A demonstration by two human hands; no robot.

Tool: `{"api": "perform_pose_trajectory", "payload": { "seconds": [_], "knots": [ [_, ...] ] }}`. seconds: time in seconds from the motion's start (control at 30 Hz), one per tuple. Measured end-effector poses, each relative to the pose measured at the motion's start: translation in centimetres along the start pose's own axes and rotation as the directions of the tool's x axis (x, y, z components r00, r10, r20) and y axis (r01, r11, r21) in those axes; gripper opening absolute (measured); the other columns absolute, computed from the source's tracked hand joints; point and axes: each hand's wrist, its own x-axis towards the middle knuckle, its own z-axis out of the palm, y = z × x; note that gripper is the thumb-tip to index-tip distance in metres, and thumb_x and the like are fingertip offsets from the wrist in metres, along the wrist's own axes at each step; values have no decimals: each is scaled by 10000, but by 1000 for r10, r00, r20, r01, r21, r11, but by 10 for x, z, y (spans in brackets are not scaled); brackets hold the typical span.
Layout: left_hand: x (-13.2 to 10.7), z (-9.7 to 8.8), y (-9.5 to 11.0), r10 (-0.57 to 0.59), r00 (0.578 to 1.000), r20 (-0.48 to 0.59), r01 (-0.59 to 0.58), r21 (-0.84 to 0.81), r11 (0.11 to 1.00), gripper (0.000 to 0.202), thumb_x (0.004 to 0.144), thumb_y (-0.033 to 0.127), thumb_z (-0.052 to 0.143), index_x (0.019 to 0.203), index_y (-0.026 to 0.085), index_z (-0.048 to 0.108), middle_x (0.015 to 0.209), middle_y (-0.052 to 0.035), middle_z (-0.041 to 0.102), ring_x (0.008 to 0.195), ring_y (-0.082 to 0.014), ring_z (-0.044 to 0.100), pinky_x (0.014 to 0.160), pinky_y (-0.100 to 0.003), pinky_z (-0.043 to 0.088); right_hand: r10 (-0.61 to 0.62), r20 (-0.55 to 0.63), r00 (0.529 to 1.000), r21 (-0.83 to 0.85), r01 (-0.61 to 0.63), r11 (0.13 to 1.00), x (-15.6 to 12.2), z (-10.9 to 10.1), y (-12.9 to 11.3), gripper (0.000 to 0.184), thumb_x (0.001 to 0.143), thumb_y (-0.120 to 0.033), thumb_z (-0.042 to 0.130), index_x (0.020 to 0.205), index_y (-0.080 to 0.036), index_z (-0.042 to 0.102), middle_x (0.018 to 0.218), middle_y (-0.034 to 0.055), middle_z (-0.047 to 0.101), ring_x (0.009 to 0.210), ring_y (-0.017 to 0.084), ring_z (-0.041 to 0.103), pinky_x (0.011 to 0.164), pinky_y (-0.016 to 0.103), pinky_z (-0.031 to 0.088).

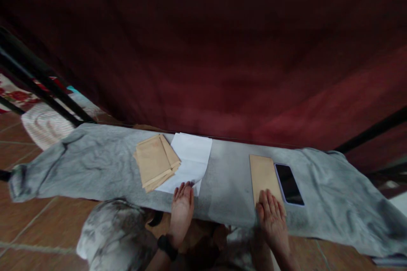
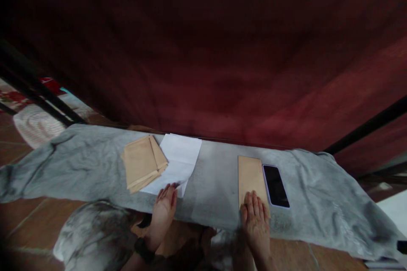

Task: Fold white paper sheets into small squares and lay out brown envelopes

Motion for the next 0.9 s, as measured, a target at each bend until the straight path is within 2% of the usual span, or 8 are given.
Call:
{"api": "perform_pose_trajectory", "payload": {
  "seconds": [0.1, 0.2, 0.37, 0.43, 0.53, 0.63, 0.73, 0.9],
  "knots": [
    [8, -13, 7, 42, 999, -34, -45, -68, 997, 339, 1024, 270, 335, 1150, 202, 643, 1154, -81, 733, 1098, -223, 677, 1078, -458, 456, 44, 4, 999, 56, -44, 997, 2, -1, -1, 560, 1017, -297, 346, 1560, -167, 302, 1573, 165, 385, 1430, 327, 386, 1154, 565, 295],
    [12, -22, 30, 170, 984, -55, -174, -79, 982, 321, 1016, 227, 359, 1180, 209, 635, 1188, -61, 722, 1152, -214, 652, 1126, -478, 416, 126, -6, 992, 240, -121, 963, 13, -1, -11, 527, 1008, -325, 370, 1518, -195, 392, 1535, 153, 445, 1407, 325, 423, 1115, 563, 376],
    [-2, -16, 85, 359, 933, 11, -355, -131, 926, 374, 967, 101, 386, 1230, 201, 632, 1248, -61, 702, 1231, -209, 612, 1159, -473, 396, 223, 202, 954, 637, -300, 710, 45, 7, -62, 478, 1003, -437, 357, 1357, -219, 593, 1250, 103, 692, 1149, 253, 656, 965, 420, 553],
    [-13, -10, 104, 414, 910, 11, -407, -161, 899, 367, 960, 97, 390, 1201, 189, 650, 1261, -71, 696, 1230, -216, 613, 1138, -460, 426, 245, 250, 937, 714, -349, 607, 57, 13, -82, 478, 984, -475, 399, 1307, -213, 636, 1189, 102, 722, 1093, 254, 679, 928, 403, 569],
    [-25, -7, 122, 435, 900, 31, -420, -213, 882, 340, 969, 127, 400, 1178, 186, 662, 1274, -76, 689, 1242, -218, 605, 1116, -431, 452, 310, 264, 913, 741, -398, 541, 69, 22, -94, 479, 939, -478, 450, 1250, -190, 672, 1093, 106, 749, 972, 256, 704, 853, 389, 585],
    [-26, -9, 123, 446, 892, 71, -419, -237, 877, 315, 987, 258, 472, 1255, 195, 625, 1333, -75, 656, 1289, -229, 568, 1128, -444, 438, 320, 266, 909, 733, -407, 545, 72, 27, -84, 480, 905, -393, 451, 1288, -177, 643, 995, 90, 760, 833, 234, 707, 788, 367, 585],
    [-20, -12, 110, 467, 876, 117, -442, -190, 877, 531, 951, 452, 557, 1414, 199, 503, 1492, -95, 520, 1397, -277, 455, 1153, -511, 391, 325, 239, 915, 716, -392, 578, 69, 26, -63, 493, 883, -332, 438, 1305, -159, 624, 1037, 110, 754, 882, 236, 708, 822, 369, 576],
    [-19, 2, 86, 327, 936, 128, -326, -29, 945, 675, 952, 509, 529, 1530, 213, 346, 1592, -135, 366, 1472, -320, 329, 1160, -569, 329, 359, 208, 910, 658, -402, 637, 61, 21, -39, 498, 872, -316, 436, 1293, -128, 623, 1151, 151, 724, 1020, 265, 694, 905, 419, 561]
  ]
}}
